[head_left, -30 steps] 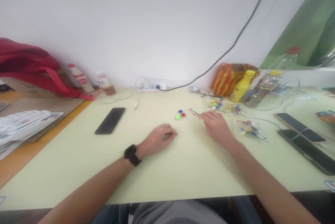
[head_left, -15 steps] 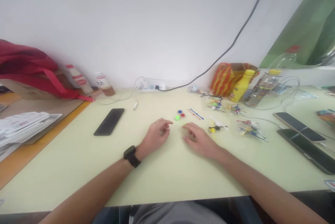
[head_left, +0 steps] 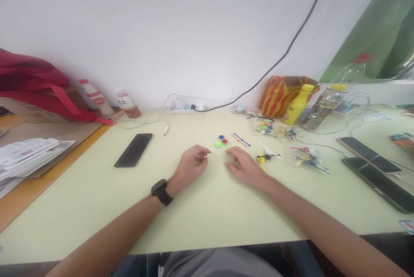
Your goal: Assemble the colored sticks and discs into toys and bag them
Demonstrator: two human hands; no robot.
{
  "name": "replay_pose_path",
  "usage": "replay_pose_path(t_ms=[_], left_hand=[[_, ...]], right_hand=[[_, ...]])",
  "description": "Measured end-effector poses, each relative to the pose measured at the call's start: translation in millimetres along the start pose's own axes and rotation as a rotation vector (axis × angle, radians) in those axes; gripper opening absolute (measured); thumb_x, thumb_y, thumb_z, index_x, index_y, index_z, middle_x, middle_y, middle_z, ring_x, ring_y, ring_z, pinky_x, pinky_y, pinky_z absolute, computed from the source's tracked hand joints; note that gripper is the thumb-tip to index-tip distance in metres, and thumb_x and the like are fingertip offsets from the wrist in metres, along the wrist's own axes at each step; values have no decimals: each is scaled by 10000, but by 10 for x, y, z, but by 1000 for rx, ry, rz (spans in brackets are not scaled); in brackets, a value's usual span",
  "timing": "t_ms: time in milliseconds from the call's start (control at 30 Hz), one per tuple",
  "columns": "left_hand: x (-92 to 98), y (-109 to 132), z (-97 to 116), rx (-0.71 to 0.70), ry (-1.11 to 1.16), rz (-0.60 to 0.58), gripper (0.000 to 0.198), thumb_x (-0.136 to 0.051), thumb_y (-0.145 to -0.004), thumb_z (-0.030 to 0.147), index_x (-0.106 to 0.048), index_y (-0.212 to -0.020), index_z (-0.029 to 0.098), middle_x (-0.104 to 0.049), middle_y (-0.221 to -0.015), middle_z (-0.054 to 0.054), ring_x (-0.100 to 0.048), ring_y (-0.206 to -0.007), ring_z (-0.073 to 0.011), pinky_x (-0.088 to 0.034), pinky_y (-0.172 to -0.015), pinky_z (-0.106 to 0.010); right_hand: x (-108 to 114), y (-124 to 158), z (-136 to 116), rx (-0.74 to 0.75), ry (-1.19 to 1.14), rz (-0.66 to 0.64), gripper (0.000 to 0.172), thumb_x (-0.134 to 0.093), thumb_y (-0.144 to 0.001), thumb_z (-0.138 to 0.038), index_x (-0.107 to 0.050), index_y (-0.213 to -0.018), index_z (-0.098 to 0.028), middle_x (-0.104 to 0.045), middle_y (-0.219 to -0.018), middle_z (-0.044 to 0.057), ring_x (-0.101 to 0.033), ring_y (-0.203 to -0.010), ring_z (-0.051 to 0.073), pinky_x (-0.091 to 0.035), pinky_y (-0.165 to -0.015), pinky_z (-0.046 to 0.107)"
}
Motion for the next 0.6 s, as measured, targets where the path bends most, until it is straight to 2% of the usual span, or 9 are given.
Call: replay_pose_path(t_ms=[133, 300, 600], left_hand=[[-11, -3, 12, 16, -21, -7, 166, -572, -907, 196, -704, -1005, 213, -682, -949, -38, -640, -731, -137, -565, -692, -288], [-48, -3, 67, 14, -21, -41, 255, -553, -929, 212, -663, -1159, 228, -691, -929, -24, -636, -799, -156, -541, -760, -308], [-75, 17, 62, 21, -35, -73, 277, -567, -937, 231, -651, -1201, 236, -692, -980, -36, -624, -841, -166, -546, -789, -318]], right_hand=[[-2, -19, 22, -4, -10, -3, 334, -625, -921, -249, -609, -1252, -202, -637, -1261, 127, -639, -1082, 257, -556, -880, 400], [-7, -32, 7, 24, -10, -22, 342, -609, -931, -235, -601, -1272, -207, -631, -1280, 124, -617, -1183, 263, -536, -957, 415], [36, -45, -46, 32, 26, -18, 308, -619, -929, -232, -624, -1234, -197, -655, -1209, 113, -651, -934, 211, -546, -800, 350]])
Point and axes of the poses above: each hand's wrist, its own y-axis away from the middle knuckle, its own x-axis out of the back of the hand, z = x × y, the point moved 8 cm from there along -y, towards the middle knuckle
